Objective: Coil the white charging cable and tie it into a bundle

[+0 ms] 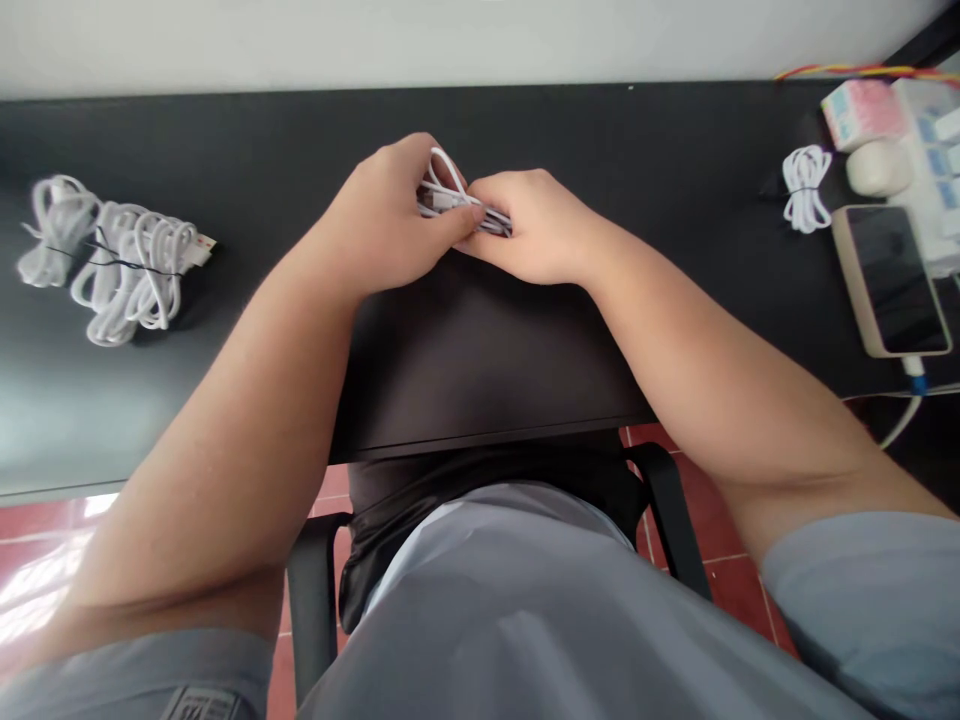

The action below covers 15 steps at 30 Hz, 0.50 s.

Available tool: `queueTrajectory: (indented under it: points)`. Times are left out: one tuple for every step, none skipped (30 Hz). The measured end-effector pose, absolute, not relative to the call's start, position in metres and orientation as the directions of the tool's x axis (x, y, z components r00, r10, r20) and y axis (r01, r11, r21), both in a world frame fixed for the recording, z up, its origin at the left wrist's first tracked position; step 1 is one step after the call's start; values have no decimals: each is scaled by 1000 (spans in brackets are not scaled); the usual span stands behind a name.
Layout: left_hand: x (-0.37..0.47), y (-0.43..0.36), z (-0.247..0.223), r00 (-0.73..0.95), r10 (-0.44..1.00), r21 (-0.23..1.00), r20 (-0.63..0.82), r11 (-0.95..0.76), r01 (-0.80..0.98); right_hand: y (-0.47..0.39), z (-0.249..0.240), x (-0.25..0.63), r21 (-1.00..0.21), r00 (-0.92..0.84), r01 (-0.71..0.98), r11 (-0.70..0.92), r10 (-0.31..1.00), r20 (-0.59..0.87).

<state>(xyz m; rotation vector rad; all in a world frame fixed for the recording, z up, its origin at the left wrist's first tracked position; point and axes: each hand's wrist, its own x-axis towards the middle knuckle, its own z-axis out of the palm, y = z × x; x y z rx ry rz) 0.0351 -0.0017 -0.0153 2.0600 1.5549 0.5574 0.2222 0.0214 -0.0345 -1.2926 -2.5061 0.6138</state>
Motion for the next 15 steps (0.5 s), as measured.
queueTrajectory:
  points:
    - [35,-2,-15,268,963,600,31,-233,766,21,-34,222,-470,-572,714,518,820,34]
    - [35,-2,-14,270,962,593,34,-237,770,21,-34,222,-466,-571,716,520,820,37]
    - [35,-2,-14,273,961,588,35,-241,772,21,-33,222,-463,-570,717,521,820,40]
    - [35,-2,-14,274,961,585,35,-242,774,20,-33,222,-462,-568,719,519,822,41]
    - [35,-2,-14,275,961,584,35,-243,775,20,-32,222,-462,-565,721,517,824,39]
    - [35,-2,-13,275,961,582,35,-243,776,20,-32,221,-463,-562,723,513,826,36]
    - [35,-2,-13,277,960,580,35,-245,777,19,-32,221,-464,-560,725,509,828,34]
    - [35,-2,-13,278,960,578,35,-246,778,19,-31,221,-465,-558,726,506,830,32]
    - [35,-2,-13,280,959,576,36,-249,779,19,-31,221,-467,-556,726,505,830,33]
    - [35,-2,-13,283,958,573,38,-253,780,18,-30,221,-470,-556,724,506,831,38]
    - [35,-2,-13,288,957,570,39,-258,780,18,-30,220,-474,-555,721,505,831,41]
    - [35,-2,-13,291,956,567,40,-262,781,18,-30,220,-482,-552,719,501,833,42]
    - [34,-2,-13,294,955,566,42,-265,781,18,-30,220,-493,-549,717,493,835,38]
    - [34,-2,-13,295,955,566,41,-266,781,18,-30,220,-506,-544,715,482,838,30]
    - [34,-2,-13,296,954,566,40,-266,781,18,-30,220,-521,-540,714,469,842,18]
